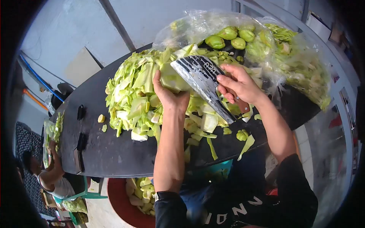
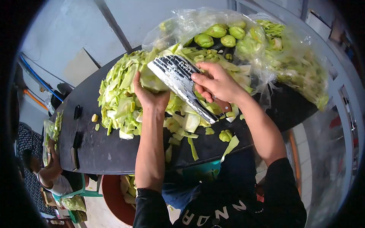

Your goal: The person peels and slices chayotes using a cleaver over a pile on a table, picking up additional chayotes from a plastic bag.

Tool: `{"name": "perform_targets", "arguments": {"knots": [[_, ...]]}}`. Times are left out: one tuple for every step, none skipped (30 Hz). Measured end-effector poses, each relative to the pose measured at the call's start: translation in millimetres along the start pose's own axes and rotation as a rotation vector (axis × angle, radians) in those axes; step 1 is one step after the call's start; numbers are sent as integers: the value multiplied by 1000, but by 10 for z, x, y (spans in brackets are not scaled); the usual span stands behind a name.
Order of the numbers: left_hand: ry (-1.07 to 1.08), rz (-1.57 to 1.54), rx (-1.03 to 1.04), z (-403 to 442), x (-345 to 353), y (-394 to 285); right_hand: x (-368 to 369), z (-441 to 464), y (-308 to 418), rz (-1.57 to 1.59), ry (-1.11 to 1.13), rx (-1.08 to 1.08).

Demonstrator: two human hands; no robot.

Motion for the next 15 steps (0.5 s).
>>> {"name": "perform_targets", "arguments": {"knots": [[55,-4,-26,44,-40,-23,15,2,-1,-12,19,13],[55,-3,-22,43,-53,-40,32,10,-7,-11,23,11],[71,-23,-32,31,-50,-44,49,15,-19,-24,53,10],[88,-43,-43,20,-45,-38,58,20,-37,-38,80,9],[111,-29,-9,8,-33,-33,51,39,-69,-75,61,-3],[111,-30,-10,-1,-33,-31,31,54,-95,-75,59,-2],[124,-19,-3,-10,-33,-36,-8,70,-111,-74,2,-16],[137,-8,6,-15,-32,-45,-40,78,-114,-72,-54,-30],[142,3,-6,-19,-28,-50,-55,74,-105,-54,-64,-51],[144,3,-6,-28,-17,-49,-68,66,-89,-55,-64,-53],[110,18,6,-42,-8,-47,-75,56,-71,-52,-34,-23],[76,33,17,-52,-4,-48,-73,47,-54,-48,-3,8],[75,33,18,-47,-14,-54,-59,37,-29,-93,11,5],[114,26,14,-34,-31,-65,-51,38,-35,-91,12,7],[154,18,10,-19,-45,-75,-48,38,-38,-81,1,-2]]}}
Point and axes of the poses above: each hand's wrist, its own z-axis towards the middle knuckle, its own x-axis out of the palm, y = z × x, the point moved 2 cm from there along z, towards the middle knuckle, and after that the axes turned 5 degrees about -z, right-handed, at the moved point
